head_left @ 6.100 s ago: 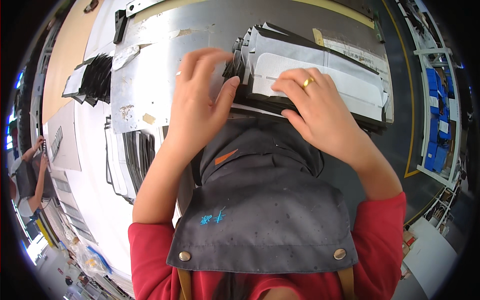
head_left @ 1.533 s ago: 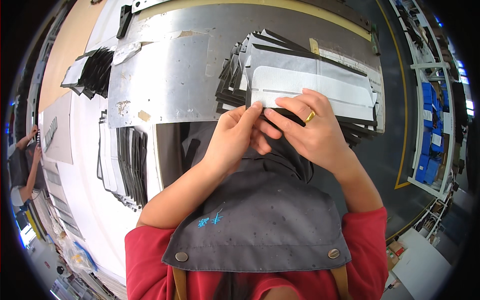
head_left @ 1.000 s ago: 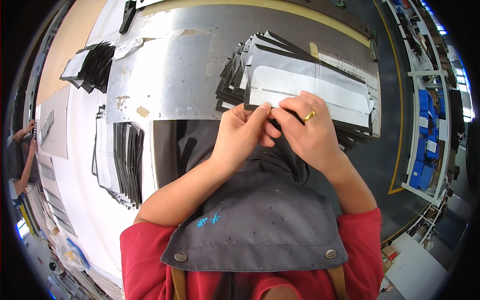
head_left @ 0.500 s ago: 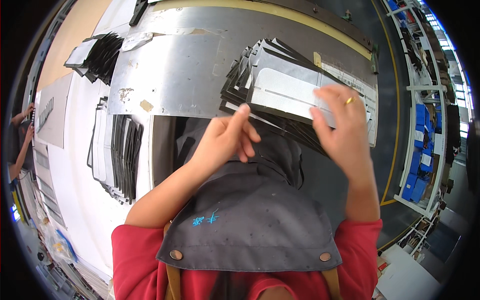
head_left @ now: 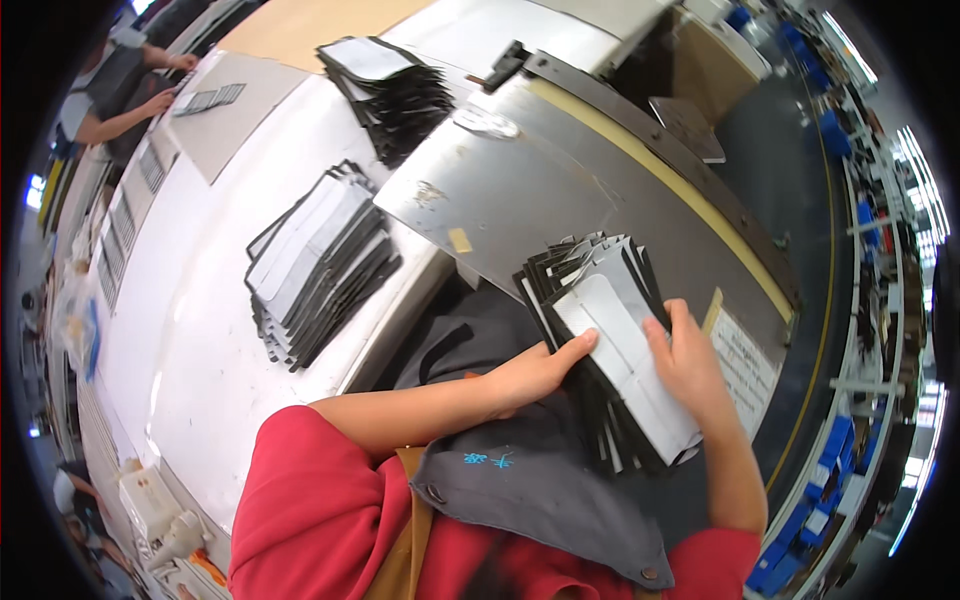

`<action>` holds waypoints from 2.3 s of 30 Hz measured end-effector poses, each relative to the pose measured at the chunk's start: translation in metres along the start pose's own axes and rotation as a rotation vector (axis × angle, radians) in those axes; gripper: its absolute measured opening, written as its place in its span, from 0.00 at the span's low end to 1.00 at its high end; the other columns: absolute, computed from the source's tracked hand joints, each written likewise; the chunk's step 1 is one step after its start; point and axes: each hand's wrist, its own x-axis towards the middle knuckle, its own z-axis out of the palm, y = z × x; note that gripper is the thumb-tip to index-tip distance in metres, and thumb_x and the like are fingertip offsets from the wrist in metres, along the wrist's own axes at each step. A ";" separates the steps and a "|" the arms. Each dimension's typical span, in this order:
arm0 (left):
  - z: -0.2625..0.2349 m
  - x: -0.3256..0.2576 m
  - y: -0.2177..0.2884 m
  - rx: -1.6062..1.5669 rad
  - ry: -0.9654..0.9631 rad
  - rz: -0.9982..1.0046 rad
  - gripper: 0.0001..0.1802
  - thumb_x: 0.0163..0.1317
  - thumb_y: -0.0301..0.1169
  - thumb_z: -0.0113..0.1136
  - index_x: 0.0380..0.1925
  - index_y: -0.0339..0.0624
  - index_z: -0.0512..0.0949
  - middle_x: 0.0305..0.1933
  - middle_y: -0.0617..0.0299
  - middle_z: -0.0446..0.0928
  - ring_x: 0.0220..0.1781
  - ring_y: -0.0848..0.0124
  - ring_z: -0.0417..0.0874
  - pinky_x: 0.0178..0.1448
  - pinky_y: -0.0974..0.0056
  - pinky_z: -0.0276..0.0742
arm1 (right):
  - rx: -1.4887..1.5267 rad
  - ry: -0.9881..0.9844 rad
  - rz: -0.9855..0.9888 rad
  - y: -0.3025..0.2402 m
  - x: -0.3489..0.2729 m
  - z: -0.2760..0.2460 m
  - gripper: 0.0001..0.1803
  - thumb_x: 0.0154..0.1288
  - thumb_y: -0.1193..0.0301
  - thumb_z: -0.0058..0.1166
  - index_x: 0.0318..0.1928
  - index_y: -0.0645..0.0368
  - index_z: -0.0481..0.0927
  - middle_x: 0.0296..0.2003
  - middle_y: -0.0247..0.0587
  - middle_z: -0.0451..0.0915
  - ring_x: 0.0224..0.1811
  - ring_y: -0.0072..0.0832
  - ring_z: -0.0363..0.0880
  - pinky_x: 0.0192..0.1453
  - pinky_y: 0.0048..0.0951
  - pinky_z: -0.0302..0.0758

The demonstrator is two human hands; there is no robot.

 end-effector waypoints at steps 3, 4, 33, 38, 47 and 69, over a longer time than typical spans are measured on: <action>-0.016 -0.021 0.011 -0.135 0.051 0.096 0.31 0.67 0.50 0.49 0.56 0.31 0.68 0.53 0.56 0.73 0.52 0.71 0.73 0.54 0.65 0.72 | 0.112 -0.004 -0.072 -0.030 0.011 0.009 0.20 0.69 0.59 0.44 0.46 0.66 0.67 0.40 0.64 0.75 0.42 0.59 0.75 0.44 0.47 0.71; -0.018 -0.034 0.022 -0.127 0.054 0.125 0.30 0.66 0.48 0.50 0.56 0.31 0.67 0.53 0.56 0.73 0.52 0.71 0.73 0.54 0.65 0.72 | 0.155 -0.011 -0.102 -0.037 0.019 0.016 0.20 0.69 0.59 0.44 0.47 0.65 0.66 0.39 0.64 0.76 0.41 0.59 0.75 0.44 0.47 0.72; -0.380 -0.033 0.189 0.800 1.305 0.672 0.47 0.55 0.55 0.60 0.64 0.32 0.58 0.60 0.38 0.64 0.53 0.57 0.75 0.49 0.60 0.77 | 0.509 0.062 -0.292 -0.059 0.108 0.043 0.12 0.67 0.79 0.44 0.49 0.63 0.75 0.46 0.37 0.72 0.40 0.21 0.72 0.47 0.21 0.71; -0.380 -0.167 0.024 0.528 1.512 0.121 0.44 0.55 0.53 0.61 0.62 0.33 0.61 0.59 0.40 0.65 0.60 0.53 0.70 0.60 0.54 0.69 | 0.432 0.059 -0.450 -0.079 0.099 0.042 0.11 0.63 0.79 0.47 0.47 0.61 0.76 0.45 0.39 0.74 0.38 0.25 0.73 0.44 0.24 0.71; -0.305 -0.158 -0.023 0.158 1.388 0.063 0.45 0.46 0.39 0.72 0.57 0.20 0.59 0.49 0.39 0.74 0.43 0.59 0.81 0.41 0.59 0.80 | 0.363 0.002 -0.611 -0.104 0.078 0.046 0.09 0.63 0.79 0.48 0.44 0.62 0.77 0.45 0.42 0.74 0.42 0.30 0.75 0.45 0.26 0.74; -0.261 -0.170 0.039 0.704 1.462 0.747 0.19 0.46 0.28 0.59 0.40 0.37 0.68 0.31 0.57 0.74 0.33 0.69 0.74 0.39 0.65 0.71 | 0.540 0.132 -0.641 -0.089 0.047 0.036 0.07 0.61 0.78 0.51 0.40 0.62 0.78 0.42 0.42 0.75 0.37 0.36 0.78 0.40 0.29 0.75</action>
